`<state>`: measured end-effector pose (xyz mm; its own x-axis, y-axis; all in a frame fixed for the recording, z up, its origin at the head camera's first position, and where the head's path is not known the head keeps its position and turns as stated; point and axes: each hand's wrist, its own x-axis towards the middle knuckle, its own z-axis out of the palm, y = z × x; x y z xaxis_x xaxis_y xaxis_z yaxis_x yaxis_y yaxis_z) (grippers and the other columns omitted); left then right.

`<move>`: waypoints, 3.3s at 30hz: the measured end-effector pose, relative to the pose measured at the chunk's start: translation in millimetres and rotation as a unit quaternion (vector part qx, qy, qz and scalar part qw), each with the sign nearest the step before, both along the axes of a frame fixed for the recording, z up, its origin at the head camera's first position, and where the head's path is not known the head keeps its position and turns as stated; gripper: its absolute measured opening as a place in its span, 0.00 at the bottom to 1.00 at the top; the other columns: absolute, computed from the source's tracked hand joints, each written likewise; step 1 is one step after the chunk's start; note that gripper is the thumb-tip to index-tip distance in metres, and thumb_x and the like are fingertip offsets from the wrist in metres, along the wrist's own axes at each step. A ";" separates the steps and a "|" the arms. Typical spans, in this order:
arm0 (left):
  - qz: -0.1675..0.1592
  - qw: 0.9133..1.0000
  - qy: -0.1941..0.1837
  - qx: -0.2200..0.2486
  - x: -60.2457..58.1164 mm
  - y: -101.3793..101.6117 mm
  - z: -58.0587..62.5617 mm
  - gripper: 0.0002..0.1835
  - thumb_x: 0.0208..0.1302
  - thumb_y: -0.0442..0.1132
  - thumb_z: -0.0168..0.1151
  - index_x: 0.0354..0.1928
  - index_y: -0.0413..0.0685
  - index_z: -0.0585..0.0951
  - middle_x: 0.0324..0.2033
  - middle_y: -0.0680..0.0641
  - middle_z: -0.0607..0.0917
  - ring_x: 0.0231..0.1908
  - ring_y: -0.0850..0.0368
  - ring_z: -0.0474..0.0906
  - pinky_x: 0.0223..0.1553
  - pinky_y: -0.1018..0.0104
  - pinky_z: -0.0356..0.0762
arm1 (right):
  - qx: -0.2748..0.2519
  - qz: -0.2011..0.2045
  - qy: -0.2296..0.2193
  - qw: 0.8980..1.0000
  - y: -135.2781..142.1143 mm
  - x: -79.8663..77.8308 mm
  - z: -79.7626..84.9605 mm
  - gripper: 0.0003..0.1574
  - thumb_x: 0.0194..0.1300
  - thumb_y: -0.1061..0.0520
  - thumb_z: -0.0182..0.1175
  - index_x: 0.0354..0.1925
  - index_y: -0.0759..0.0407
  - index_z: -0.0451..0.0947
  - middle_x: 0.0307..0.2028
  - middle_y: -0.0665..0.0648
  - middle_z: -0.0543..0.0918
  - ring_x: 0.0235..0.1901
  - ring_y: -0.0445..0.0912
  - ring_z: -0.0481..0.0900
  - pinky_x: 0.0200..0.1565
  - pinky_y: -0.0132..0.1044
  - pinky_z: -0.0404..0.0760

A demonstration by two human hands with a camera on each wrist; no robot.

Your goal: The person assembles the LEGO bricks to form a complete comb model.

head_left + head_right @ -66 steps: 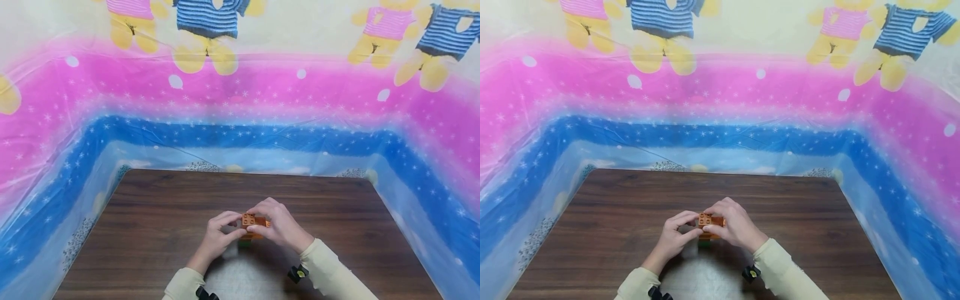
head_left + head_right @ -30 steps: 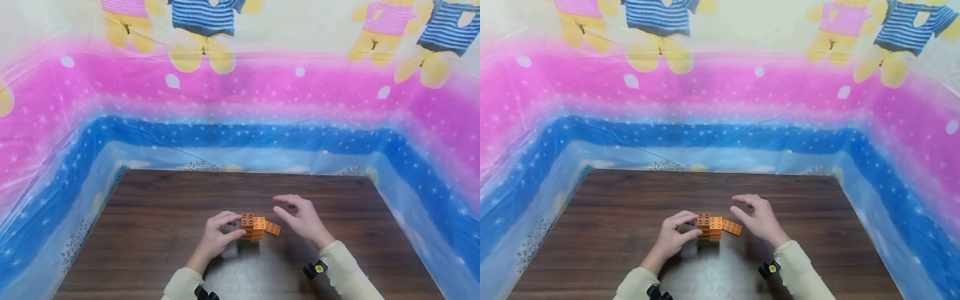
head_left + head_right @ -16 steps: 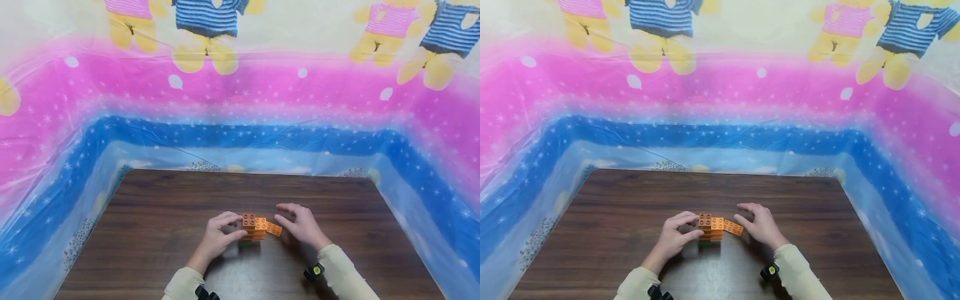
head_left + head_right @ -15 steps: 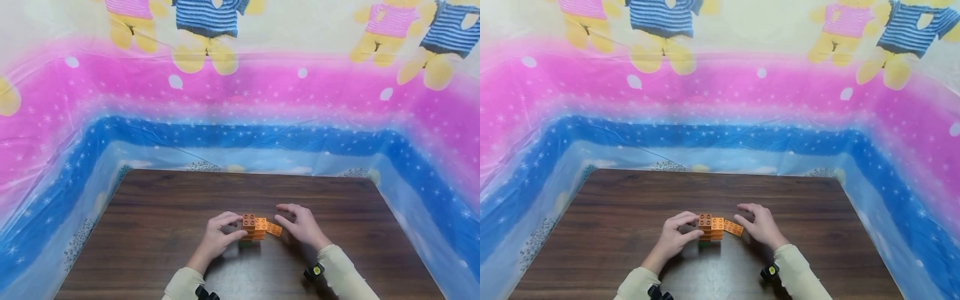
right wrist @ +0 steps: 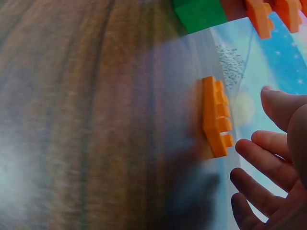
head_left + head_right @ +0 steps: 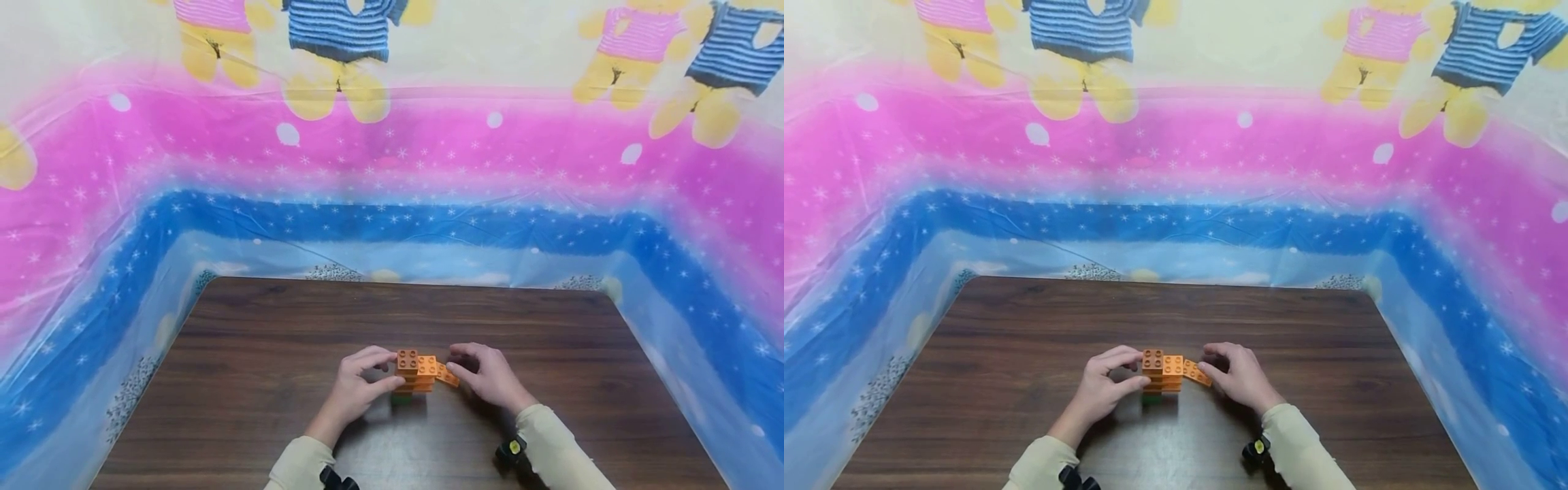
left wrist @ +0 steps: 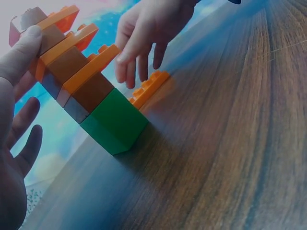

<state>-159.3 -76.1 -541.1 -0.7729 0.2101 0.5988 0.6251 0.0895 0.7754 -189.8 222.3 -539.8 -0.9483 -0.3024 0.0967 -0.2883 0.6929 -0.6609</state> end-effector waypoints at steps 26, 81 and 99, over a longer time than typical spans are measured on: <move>0.022 1.000 -0.011 -0.019 13.2 3.7 27.2 0.16 0.53 0.23 0.79 0.45 0.35 0.89 0.41 0.40 0.89 0.39 0.64 0.82 0.39 0.48 0.86 | 0.076 0.001 0.031 0.997 -14.6 2.9 -12.5 0.24 0.58 0.51 0.81 0.53 0.51 0.89 0.44 0.45 0.87 0.47 0.42 0.79 0.53 0.48 0.80; 0.003 1.000 -0.004 -0.003 -0.2 -0.3 -3.4 0.16 0.56 0.30 0.80 0.48 0.42 0.90 0.43 0.45 0.90 0.37 0.43 0.85 0.39 0.52 0.87 | -0.033 0.034 0.129 0.991 -10.9 12.4 65.1 0.25 0.68 0.47 0.74 0.60 0.52 0.86 0.49 0.45 0.85 0.49 0.40 0.83 0.50 0.50 0.87; -0.004 1.000 -0.021 -0.004 -2.2 -1.9 -2.1 0.16 0.58 0.31 0.80 0.49 0.45 0.90 0.43 0.47 0.90 0.38 0.41 0.85 0.39 0.48 0.87 | -0.066 0.108 0.168 0.978 -37.1 25.9 94.3 0.23 0.68 0.54 0.73 0.60 0.53 0.85 0.49 0.43 0.84 0.50 0.40 0.82 0.49 0.45 0.85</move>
<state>-161.5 -78.0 -543.3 -0.7955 0.2221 0.5638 0.5926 0.0910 0.8003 -163.9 185.2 -445.6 -0.7714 -0.4564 0.4435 -0.6350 0.5059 -0.5838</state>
